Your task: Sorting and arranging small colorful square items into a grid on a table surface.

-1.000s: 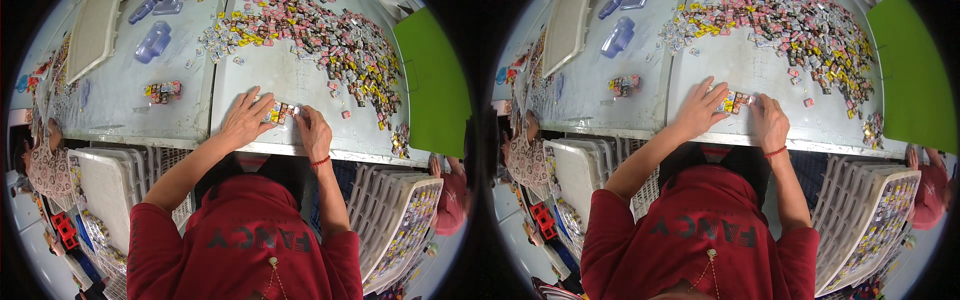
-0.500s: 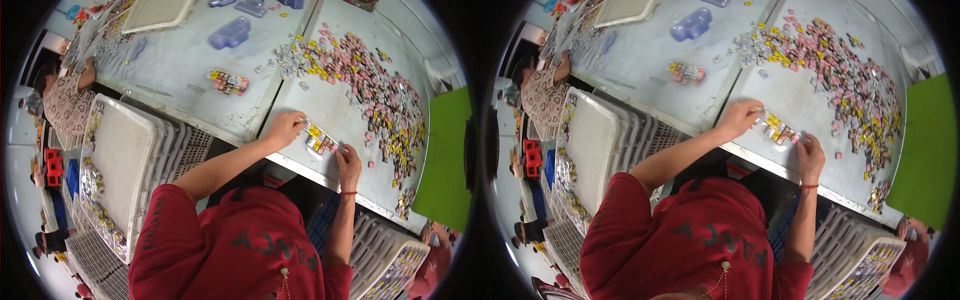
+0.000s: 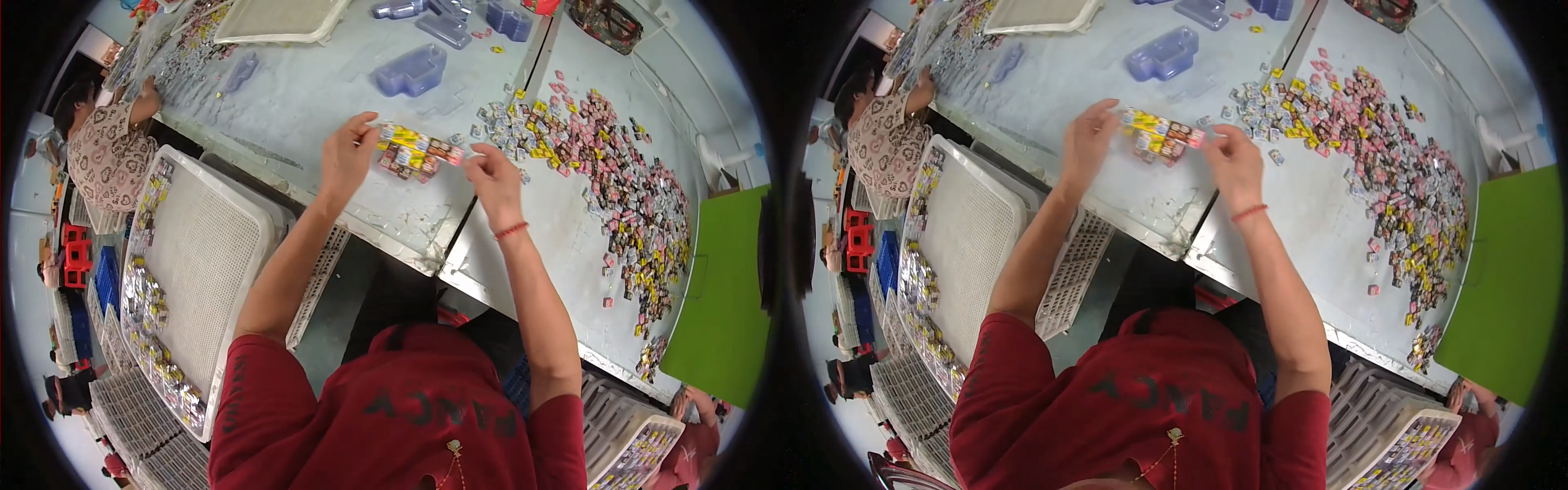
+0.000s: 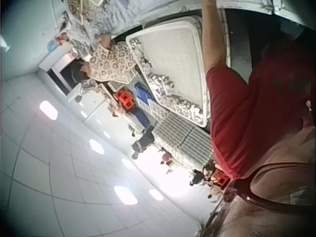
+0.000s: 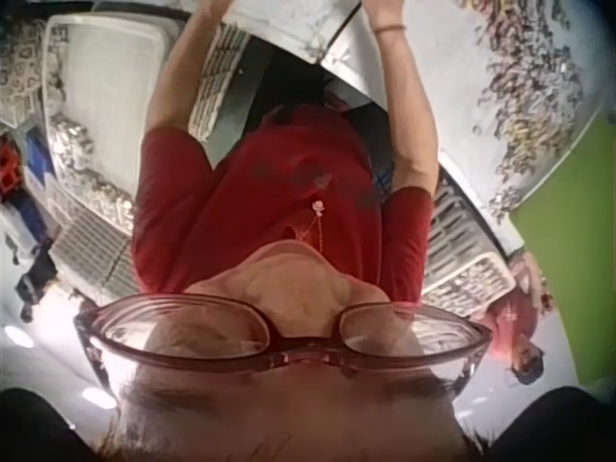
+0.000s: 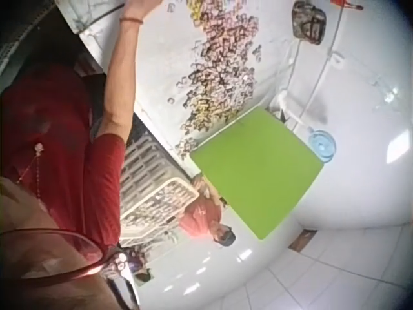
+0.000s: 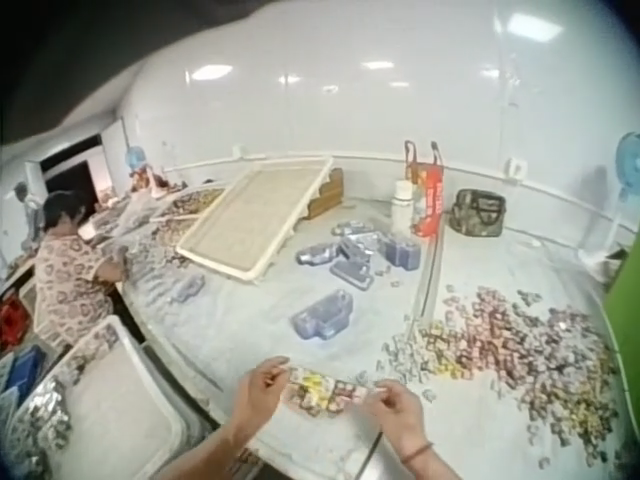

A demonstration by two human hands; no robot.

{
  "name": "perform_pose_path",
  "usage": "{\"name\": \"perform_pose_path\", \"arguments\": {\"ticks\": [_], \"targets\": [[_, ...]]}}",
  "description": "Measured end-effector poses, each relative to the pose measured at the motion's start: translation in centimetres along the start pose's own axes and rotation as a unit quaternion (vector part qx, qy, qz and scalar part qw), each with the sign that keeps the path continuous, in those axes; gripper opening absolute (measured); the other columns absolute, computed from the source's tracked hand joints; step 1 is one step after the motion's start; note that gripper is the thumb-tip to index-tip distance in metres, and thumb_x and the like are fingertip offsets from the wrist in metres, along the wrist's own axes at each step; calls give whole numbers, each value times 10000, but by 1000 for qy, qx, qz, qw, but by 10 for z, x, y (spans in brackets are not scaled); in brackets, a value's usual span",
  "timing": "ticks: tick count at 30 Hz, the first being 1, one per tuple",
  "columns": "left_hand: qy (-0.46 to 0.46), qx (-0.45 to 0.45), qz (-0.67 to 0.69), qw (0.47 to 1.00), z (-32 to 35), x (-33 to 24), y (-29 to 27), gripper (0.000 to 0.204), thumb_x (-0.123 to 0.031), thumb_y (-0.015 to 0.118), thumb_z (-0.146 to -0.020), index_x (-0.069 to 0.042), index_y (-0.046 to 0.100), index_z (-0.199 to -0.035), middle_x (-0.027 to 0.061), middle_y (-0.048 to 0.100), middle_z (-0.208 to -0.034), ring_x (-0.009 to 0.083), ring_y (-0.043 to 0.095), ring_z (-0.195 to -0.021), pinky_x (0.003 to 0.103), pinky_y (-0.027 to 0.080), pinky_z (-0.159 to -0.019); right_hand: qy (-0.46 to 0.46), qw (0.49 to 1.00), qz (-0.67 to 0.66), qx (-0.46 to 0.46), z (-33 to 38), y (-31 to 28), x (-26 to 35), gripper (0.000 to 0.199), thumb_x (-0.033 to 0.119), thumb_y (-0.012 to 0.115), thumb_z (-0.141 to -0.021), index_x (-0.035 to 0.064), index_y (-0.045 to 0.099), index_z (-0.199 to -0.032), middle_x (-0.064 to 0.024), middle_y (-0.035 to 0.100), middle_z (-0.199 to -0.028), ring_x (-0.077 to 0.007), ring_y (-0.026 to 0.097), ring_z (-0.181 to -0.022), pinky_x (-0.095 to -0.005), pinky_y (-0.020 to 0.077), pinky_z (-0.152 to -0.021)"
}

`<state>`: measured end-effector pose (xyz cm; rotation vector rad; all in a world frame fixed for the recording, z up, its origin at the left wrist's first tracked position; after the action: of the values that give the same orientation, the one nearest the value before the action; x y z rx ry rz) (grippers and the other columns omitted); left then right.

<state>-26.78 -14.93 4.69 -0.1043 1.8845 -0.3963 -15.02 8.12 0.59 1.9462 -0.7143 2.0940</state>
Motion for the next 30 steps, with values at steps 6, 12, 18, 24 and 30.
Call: {"name": "perform_pose_path", "arguments": {"ticks": [6, 12, 18, 24, 30], "targets": [[-11, 8, -123, 992, 0, 39, -13, 246, -161, 588, -880, -24, 654, -1073, 70, 690, -875, 119, 619, -741, 261, 490, -665, 0, 996, 83, 12, -12, 37, -8, 313, 128, 658, -836, 10, 587, -1117, 22, 593, -734, -48, 498, -651, -210, 413, -601], [-24, 36, -78, 996, -1, 43, -9, 273, -206, 574, -893, -35, 645, -1095, 94, 687, -875, 132, 628, -755, 268, 488, -675, -68, 979, 192, -4, -2, 32, 30, 378, 162, 698, -802, 26, 581, -1134, -69, 613, -897, -139, 551, -765, -273, 456, -674], [-20, -34, -21, 999, -2, 45, -23, 335, -249, 565, -908, 10, 599, -1119, 124, 654, -819, 177, 606, -690, 300, 482, -631, -283, 859, 407, 128, 11, 76, 76, 835, 218, 802, -645, 37, 381, -1342, -194, 465, -1279, -359, 460, -1166, -430, 389, -981], [-211, 25, 144, 967, -7, 83, 4, 456, -374, 497, -932, 37, 587, -1106, 100, 637, -858, 165, 605, -752, 303, 518, -651, -175, 820, 501, 213, -2, 103, 44, 999, 250, 819, -599, 39, 257, -1396, -215, 433, -1320, -377, 416, -1227, -449, 351, -1025], [-221, 63, 139, 963, -4, 83, 7, 502, -398, 495, -943, 37, 548, -1186, 134, 634, -1032, 169, 608, -865, 297, 515, -738, -53, 802, 519, 290, -6, 112, 34, 931, 211, 763, -636, 39, 252, -1394, -242, 477, -1249, -386, 514, -1127, -445, 454, -916]]}}
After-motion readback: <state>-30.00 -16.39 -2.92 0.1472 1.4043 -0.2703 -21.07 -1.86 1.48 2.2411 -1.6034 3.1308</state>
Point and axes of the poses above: each hand's wrist, its own z-axis away from the middle knuckle, its own y-axis out of the palm, x = y × z, the point moved 10 cm from there along -z, towards the middle knuckle
